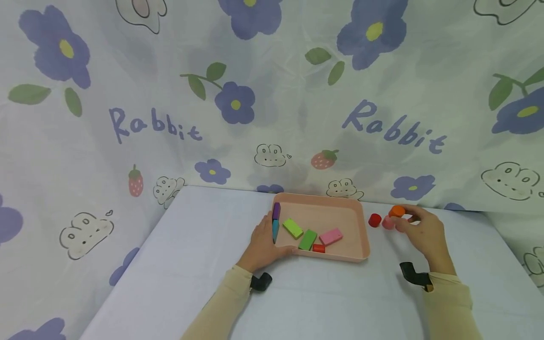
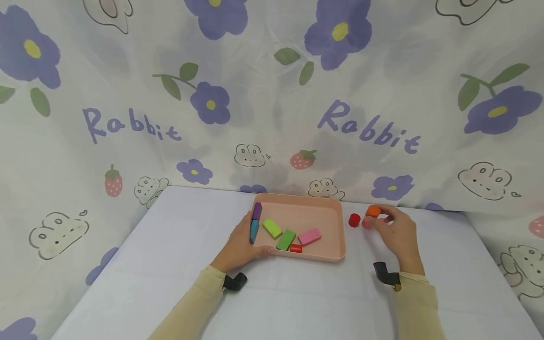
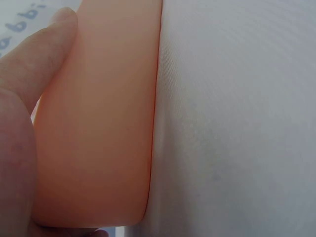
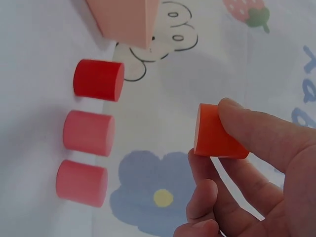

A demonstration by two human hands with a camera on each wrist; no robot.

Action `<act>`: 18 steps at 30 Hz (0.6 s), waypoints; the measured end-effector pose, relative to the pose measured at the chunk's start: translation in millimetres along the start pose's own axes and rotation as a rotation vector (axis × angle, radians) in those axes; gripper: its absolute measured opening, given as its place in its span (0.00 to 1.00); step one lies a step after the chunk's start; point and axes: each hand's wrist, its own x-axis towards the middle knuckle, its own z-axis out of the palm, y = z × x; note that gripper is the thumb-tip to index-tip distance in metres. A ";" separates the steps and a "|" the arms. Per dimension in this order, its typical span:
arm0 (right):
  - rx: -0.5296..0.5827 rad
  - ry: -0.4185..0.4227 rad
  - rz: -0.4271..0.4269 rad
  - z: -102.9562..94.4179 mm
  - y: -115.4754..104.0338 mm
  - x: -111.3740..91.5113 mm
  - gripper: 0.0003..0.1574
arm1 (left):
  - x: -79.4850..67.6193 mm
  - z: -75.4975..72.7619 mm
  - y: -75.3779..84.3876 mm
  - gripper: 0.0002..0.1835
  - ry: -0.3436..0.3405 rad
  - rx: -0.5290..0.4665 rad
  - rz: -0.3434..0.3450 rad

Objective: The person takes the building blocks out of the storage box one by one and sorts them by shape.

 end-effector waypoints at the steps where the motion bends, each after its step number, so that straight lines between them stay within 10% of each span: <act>1: -0.005 0.006 0.000 -0.8 1.7 0.3 0.33 | -0.1 0.1 -0.2 0.72 0.002 -0.002 0.000; 18: -0.028 0.050 0.031 -3.3 22.3 4.1 0.33 | 1.5 1.2 -2.1 0.71 0.003 0.013 -0.005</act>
